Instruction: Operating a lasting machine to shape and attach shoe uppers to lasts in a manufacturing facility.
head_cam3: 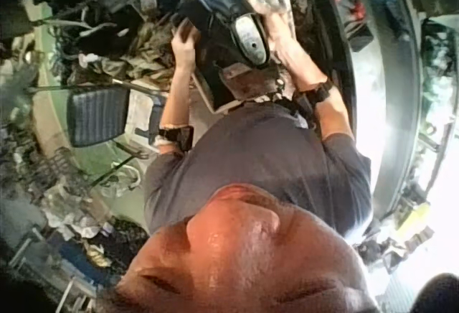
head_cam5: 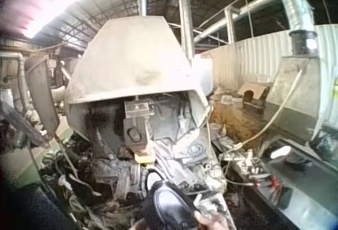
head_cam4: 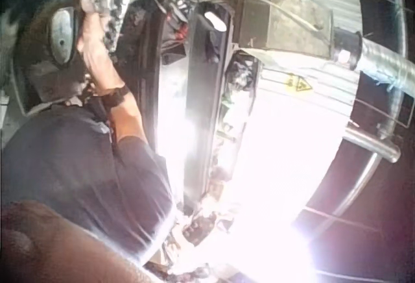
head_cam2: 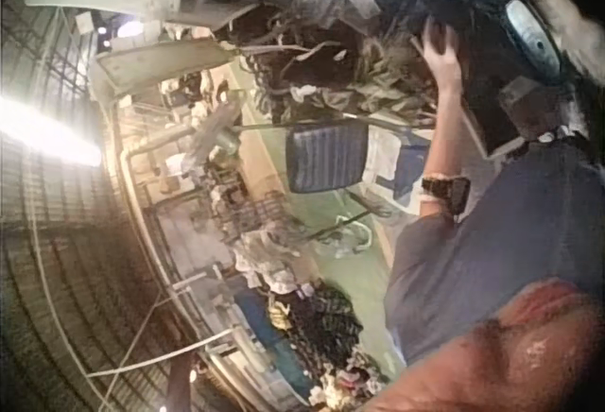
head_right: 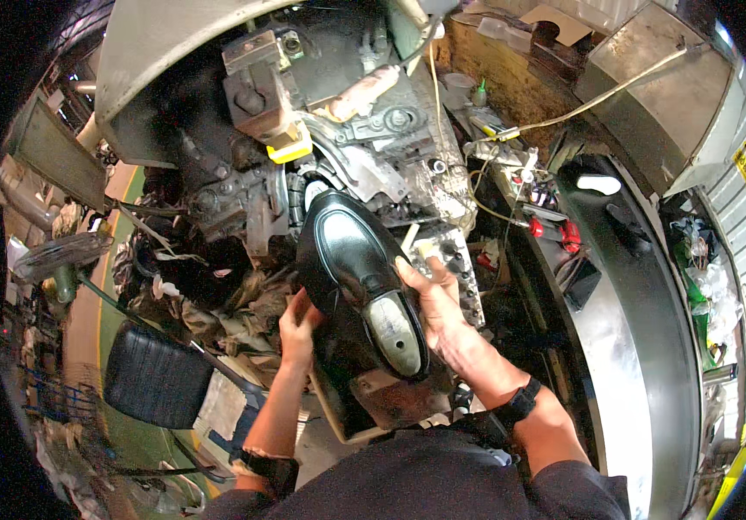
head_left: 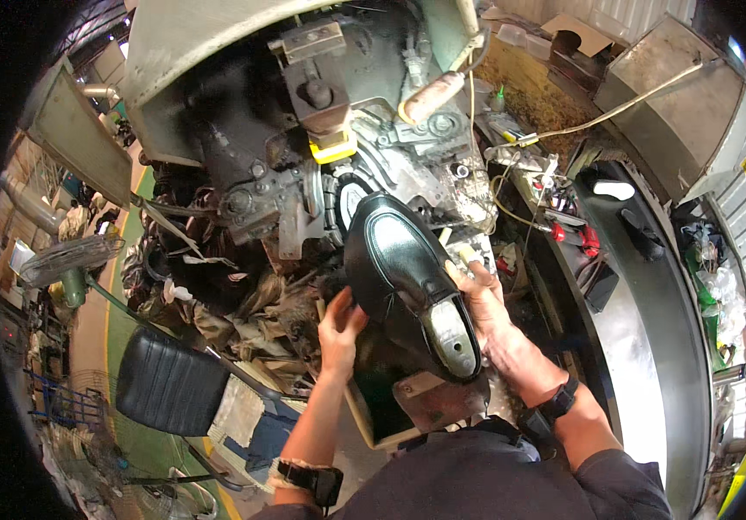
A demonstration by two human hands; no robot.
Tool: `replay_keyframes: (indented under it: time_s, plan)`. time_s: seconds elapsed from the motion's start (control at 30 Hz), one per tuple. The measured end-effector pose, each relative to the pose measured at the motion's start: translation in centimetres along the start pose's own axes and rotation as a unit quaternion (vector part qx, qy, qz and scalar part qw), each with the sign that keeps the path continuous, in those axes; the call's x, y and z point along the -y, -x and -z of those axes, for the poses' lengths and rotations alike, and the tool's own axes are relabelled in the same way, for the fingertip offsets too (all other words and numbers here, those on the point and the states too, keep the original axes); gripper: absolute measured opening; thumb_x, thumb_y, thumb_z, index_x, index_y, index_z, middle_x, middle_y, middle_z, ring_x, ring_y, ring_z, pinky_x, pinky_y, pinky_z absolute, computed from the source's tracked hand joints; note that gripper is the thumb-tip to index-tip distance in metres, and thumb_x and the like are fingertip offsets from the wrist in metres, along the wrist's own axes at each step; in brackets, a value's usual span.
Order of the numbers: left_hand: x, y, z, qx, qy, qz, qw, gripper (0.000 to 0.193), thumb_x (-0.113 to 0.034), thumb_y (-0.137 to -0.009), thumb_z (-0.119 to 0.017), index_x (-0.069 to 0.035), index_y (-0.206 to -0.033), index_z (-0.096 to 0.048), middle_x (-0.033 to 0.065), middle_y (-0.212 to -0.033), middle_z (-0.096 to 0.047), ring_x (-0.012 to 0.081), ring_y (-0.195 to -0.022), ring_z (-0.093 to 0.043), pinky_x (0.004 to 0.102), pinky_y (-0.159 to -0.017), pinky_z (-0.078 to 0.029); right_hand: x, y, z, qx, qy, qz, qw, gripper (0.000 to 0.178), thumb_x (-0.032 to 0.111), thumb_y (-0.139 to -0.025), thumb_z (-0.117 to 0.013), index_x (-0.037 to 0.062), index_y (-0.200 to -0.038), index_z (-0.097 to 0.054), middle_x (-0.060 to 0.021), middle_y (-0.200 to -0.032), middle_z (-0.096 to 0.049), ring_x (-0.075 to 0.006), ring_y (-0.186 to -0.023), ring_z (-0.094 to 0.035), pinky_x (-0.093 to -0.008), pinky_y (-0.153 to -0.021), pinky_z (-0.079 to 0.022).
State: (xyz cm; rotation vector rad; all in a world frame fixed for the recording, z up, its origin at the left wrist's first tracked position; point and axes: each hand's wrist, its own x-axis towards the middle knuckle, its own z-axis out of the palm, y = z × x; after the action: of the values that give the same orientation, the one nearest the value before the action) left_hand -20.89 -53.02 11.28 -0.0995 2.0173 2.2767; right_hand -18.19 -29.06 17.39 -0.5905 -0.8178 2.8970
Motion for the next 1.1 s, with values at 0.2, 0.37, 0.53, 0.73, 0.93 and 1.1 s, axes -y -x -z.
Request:
replay_keyframes:
  time_s: [0.2,0.37,0.53,0.73,0.93,1.1]
  plan:
    - [-5.1,-2.0,-4.7,0.009,0.345,0.122,0.930,0.046,-0.040,-0.104,-0.059,-0.004,-0.133,-0.062,0.0111,-0.134,-0.066,0.0275,-0.120,-0.062,0.0431,-0.109,-0.045,-3.8,-5.6,-2.1,0.032,-0.015,0.012,0.999,0.047,0.001,-0.094,-0.073,0.0085,-0.136,-0.053,-0.0117,-0.111,-0.070,-0.0215,-0.090,-0.071,-0.0377,-0.078,-0.062]
    - [-6.5,-4.6,-6.3,-0.091,0.362,0.180,0.910,0.047,-0.042,-0.101,-0.063,-0.004,-0.130,-0.064,0.0108,-0.131,-0.067,0.0269,-0.116,-0.064,0.0421,-0.106,-0.048,-6.6,-9.9,-1.8,-0.036,0.088,0.091,0.991,0.055,0.003,-0.092,-0.075,0.0038,-0.141,-0.049,-0.0162,-0.137,-0.054,-0.0258,-0.115,-0.061,-0.0373,-0.087,-0.060]
    - [-5.2,-6.9,-5.9,-0.112,0.379,0.199,0.897,0.041,-0.034,-0.099,-0.067,-0.002,-0.126,-0.065,0.0111,-0.126,-0.069,0.0273,-0.111,-0.066,0.0432,-0.101,-0.052,-7.0,-12.1,-1.6,-0.057,0.140,0.095,0.984,0.054,0.004,-0.089,-0.078,0.0048,-0.137,-0.054,-0.0137,-0.152,-0.040,-0.0255,-0.127,-0.052,-0.0410,-0.099,-0.053]
    - [-4.8,-8.2,-5.8,-0.115,0.400,0.204,0.886,0.036,-0.028,-0.100,-0.067,-0.001,-0.123,-0.066,0.0102,-0.124,-0.069,0.0265,-0.109,-0.066,0.0427,-0.099,-0.052,-6.4,-11.8,-2.6,-0.051,0.097,0.077,0.991,0.034,0.002,-0.089,-0.076,0.0038,-0.122,-0.068,-0.0126,-0.166,-0.010,-0.0197,-0.137,-0.043,-0.0327,-0.098,-0.052]
    - [-4.3,-8.0,-5.9,-0.120,0.416,0.209,0.877,0.034,-0.027,-0.101,-0.064,-0.001,-0.123,-0.066,0.0097,-0.124,-0.069,0.0256,-0.110,-0.066,0.0410,-0.100,-0.051,-6.4,-11.8,-3.0,-0.083,0.145,0.068,0.984,0.057,0.004,-0.091,-0.074,0.0057,-0.142,-0.048,-0.0123,-0.154,-0.035,-0.0240,-0.121,-0.054,-0.0407,-0.103,-0.050]
    - [-1.8,-9.3,-5.7,-0.151,0.426,0.183,0.873,0.036,-0.023,-0.100,-0.067,0.005,-0.122,-0.067,0.0122,-0.123,-0.070,0.0255,-0.107,-0.068,0.0395,-0.098,-0.052,-7.1,-12.8,-2.2,-0.067,0.099,0.056,0.991,0.061,0.002,-0.093,-0.073,0.0079,-0.146,-0.045,-0.0109,-0.161,-0.024,-0.0232,-0.125,-0.051,-0.0393,-0.107,-0.048]
